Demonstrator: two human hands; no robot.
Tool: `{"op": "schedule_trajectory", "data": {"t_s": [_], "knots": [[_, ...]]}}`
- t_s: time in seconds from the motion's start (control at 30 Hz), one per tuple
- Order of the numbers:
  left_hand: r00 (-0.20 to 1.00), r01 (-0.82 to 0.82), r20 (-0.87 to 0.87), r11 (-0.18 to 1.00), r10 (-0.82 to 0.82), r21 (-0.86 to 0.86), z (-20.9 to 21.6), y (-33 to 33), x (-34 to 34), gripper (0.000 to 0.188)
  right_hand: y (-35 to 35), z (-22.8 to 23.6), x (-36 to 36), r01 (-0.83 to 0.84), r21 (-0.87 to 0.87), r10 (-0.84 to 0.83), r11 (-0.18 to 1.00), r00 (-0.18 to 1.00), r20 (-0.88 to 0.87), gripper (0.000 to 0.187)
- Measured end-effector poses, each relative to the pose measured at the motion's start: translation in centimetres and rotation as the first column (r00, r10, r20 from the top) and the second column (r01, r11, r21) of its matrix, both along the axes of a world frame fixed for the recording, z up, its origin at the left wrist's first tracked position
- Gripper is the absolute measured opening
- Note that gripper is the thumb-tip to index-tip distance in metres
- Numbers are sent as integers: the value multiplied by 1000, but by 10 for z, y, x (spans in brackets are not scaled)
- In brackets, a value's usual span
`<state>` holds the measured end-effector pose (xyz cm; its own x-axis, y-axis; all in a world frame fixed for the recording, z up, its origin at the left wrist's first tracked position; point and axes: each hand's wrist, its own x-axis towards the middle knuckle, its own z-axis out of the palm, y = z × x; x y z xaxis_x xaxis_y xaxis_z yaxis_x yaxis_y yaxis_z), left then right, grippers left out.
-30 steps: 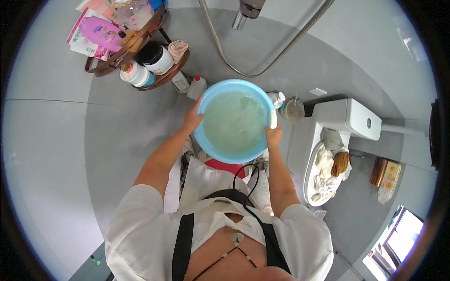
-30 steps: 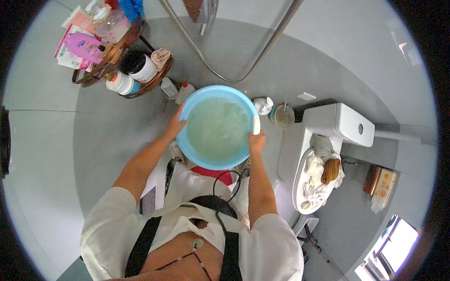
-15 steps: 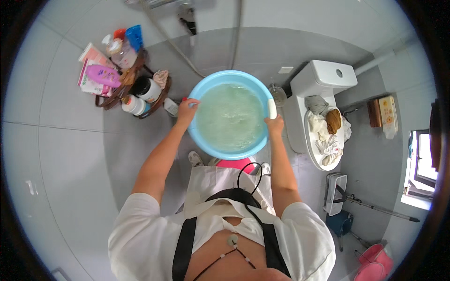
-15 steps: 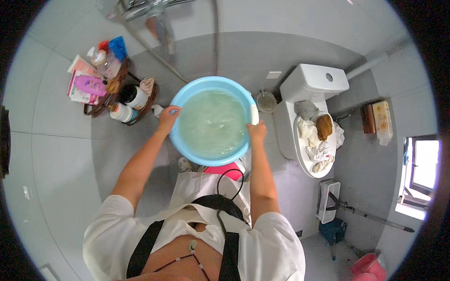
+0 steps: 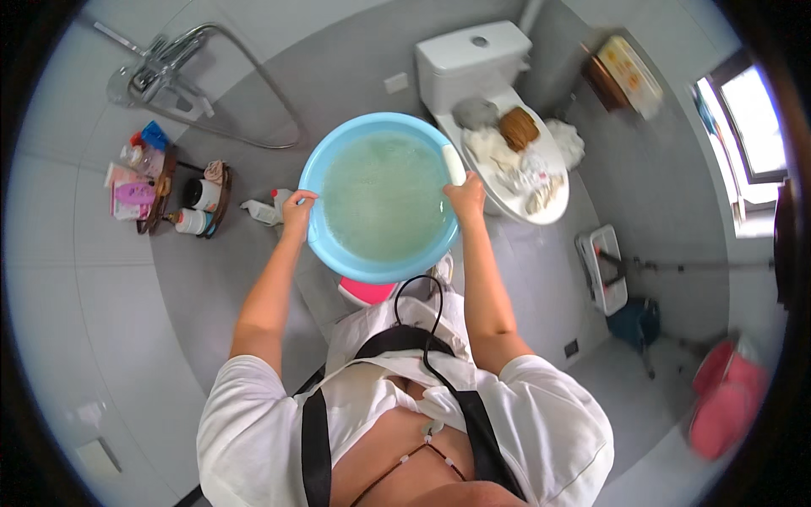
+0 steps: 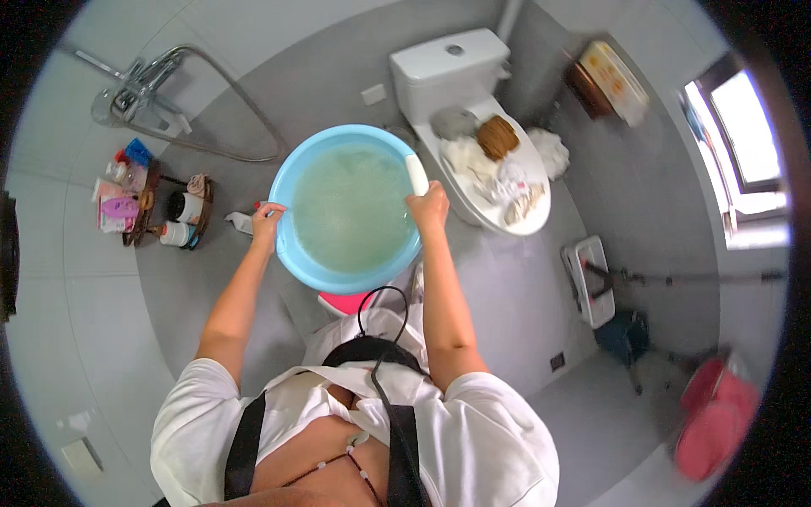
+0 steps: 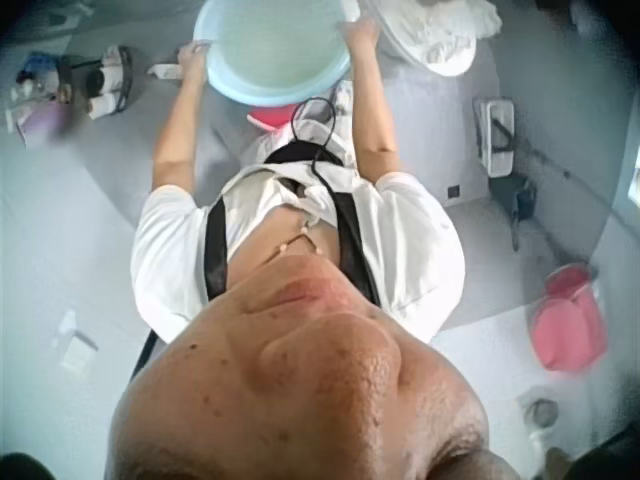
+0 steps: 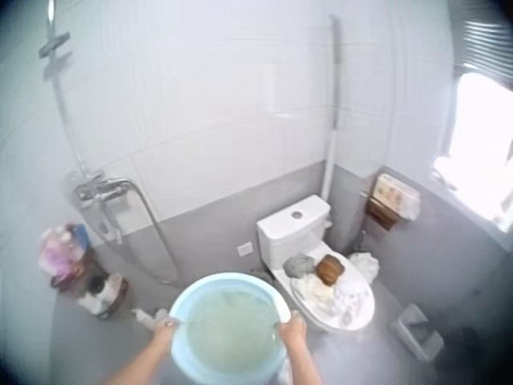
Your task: The person hand-washes clothing in a blue basin, rinses it under a shower faucet, and sets the wet garments on a toilet tank.
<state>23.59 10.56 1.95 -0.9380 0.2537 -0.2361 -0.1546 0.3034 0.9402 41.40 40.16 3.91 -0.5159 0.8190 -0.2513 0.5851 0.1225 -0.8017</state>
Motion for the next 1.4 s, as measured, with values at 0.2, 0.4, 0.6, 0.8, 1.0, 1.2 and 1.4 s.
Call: {"op": "schedule_trajectory", "data": {"t_s": [0.2,0.4,0.6,0.8,1.0,1.2,1.4], "knots": [[958,287,-45,953,-284,92,13,72,87,10,25,2,157,241,15,-240,970,969,-53,41],[818,556,91,821,-568,130,49,129,173,11,-17,8,307,544,-48,-546,838,834,-79,37],[680,689,161,698,-715,193,46,160,270,11,-66,6,429,735,-56,-736,676,677,-12,34],[643,741,161,662,-748,116,9,196,376,11,-93,-38,542,847,-124,-853,516,521,6,39],[645,579,521,803,-559,143,-91,247,446,16,-100,-71,627,917,-99,-916,385,393,79,40],[645,576,582,816,-495,54,-148,285,528,38,-71,-100,709,937,-41,-933,347,349,89,39],[617,657,584,754,-528,-13,-118,329,622,29,-54,-124,773,968,-32,-965,247,249,88,36]]}}
